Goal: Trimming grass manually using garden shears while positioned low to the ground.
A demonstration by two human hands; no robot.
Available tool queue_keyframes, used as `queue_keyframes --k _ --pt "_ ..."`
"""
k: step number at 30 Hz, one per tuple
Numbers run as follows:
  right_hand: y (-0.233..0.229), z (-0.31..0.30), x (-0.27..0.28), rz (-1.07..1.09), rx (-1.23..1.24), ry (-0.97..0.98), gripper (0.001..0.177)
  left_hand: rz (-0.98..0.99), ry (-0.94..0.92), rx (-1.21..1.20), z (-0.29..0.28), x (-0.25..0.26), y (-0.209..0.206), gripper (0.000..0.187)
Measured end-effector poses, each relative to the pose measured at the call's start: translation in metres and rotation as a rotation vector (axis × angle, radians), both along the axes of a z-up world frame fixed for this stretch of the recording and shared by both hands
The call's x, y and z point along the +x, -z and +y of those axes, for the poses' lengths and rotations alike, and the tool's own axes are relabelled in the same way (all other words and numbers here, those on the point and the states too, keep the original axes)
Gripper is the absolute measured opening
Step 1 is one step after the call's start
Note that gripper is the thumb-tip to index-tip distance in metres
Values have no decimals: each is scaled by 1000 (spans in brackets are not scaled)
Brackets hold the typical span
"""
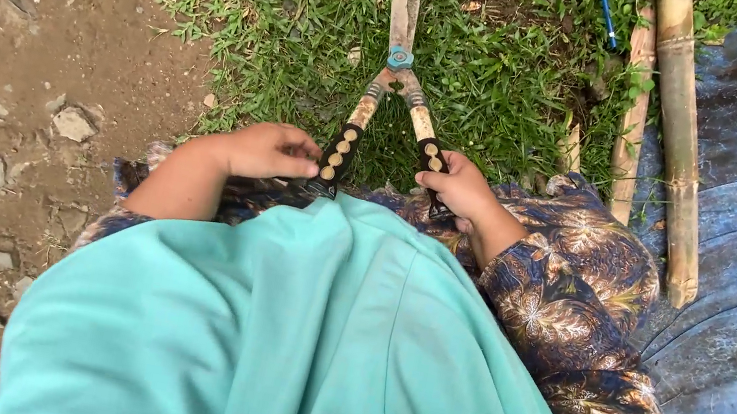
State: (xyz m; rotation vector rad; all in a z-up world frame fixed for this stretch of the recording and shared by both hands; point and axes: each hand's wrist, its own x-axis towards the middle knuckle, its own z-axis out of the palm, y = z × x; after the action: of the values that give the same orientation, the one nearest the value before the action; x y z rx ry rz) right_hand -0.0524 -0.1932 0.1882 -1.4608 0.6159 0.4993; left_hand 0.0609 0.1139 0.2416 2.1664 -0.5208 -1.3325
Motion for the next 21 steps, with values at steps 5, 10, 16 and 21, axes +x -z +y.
queue_keyframes --k 5,10,16,21 --pt "-28 9 8 -27 17 49 51 -68 263 242 44 3 2 61" --pt "-11 -4 16 -26 5 72 47 -164 407 508 28 -7 -15 26" --pt "0 -13 25 -57 70 100 40 -851 384 550 56 49 67 29" --pt "-24 -26 21 -75 30 191 33 -616 -345 -75 -27 36 88 27"
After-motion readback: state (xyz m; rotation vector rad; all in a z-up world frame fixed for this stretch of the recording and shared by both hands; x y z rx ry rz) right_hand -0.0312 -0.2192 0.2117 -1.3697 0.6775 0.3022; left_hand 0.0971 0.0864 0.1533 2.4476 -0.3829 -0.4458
